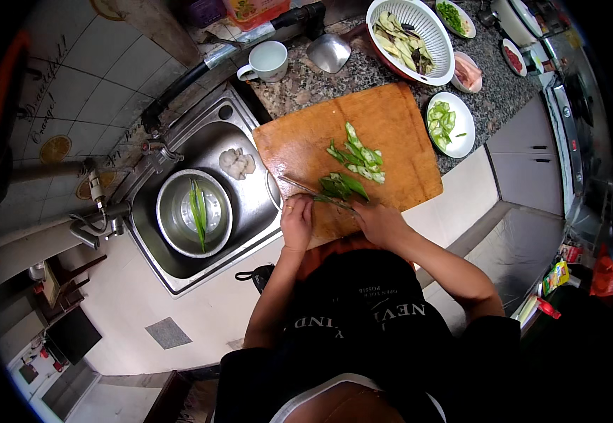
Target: The person washes green vegetables in a sink, chops them on a wooden cutting board using a cleaver, and places the chopped pieces into a white bowl.
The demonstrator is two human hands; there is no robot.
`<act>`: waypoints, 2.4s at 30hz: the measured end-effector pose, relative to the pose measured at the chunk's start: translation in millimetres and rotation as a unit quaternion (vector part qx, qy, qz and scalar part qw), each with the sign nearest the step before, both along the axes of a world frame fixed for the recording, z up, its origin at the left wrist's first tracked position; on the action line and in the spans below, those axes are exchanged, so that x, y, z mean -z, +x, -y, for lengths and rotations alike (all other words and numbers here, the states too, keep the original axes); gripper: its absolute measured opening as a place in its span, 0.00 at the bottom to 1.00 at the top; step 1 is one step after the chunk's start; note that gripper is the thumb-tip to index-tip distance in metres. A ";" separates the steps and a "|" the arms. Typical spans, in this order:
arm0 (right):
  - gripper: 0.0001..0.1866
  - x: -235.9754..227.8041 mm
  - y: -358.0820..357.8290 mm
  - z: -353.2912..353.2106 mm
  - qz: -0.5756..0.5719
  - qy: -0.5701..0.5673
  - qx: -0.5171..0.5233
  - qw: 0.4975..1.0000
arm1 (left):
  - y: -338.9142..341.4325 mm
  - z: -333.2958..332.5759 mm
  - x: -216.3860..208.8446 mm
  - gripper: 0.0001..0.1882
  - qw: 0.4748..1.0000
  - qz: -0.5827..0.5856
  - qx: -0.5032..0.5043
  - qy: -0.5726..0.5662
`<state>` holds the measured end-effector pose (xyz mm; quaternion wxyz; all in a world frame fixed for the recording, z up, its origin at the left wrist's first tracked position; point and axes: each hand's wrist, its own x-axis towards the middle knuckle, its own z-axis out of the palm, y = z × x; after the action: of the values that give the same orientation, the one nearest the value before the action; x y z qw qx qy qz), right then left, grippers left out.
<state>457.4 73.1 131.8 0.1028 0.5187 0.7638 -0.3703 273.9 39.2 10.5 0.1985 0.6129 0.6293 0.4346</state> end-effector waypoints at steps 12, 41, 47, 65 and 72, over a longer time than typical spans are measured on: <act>0.13 40.0 -29.6 -1.8 -0.079 0.046 0.043 0.995 | 3.6 7.1 4.4 0.04 1.000 -0.007 0.009 -0.023; 0.13 -3.8 154.9 -13.7 -0.261 0.011 0.183 0.948 | 106.2 -42.9 -61.5 0.15 0.987 -0.101 0.104 -0.069; 0.12 4.6 170.0 -25.2 -0.234 -0.037 0.170 0.957 | 81.7 -31.7 -92.7 0.08 0.916 0.342 -0.168 -0.122; 0.08 10.8 72.1 -24.1 -0.220 -0.063 0.274 0.934 | -229.9 283.6 16.3 0.08 0.417 0.762 -0.469 0.160; 0.07 17.0 22.3 2.6 -0.233 -0.029 0.373 0.898 | -379.2 314.4 49.5 0.07 0.478 0.658 -0.580 0.039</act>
<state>479.7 70.5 114.8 -0.2089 0.6611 0.5052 -0.5139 -105.3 -275.2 -39.0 0.2329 -0.3503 0.5088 0.7511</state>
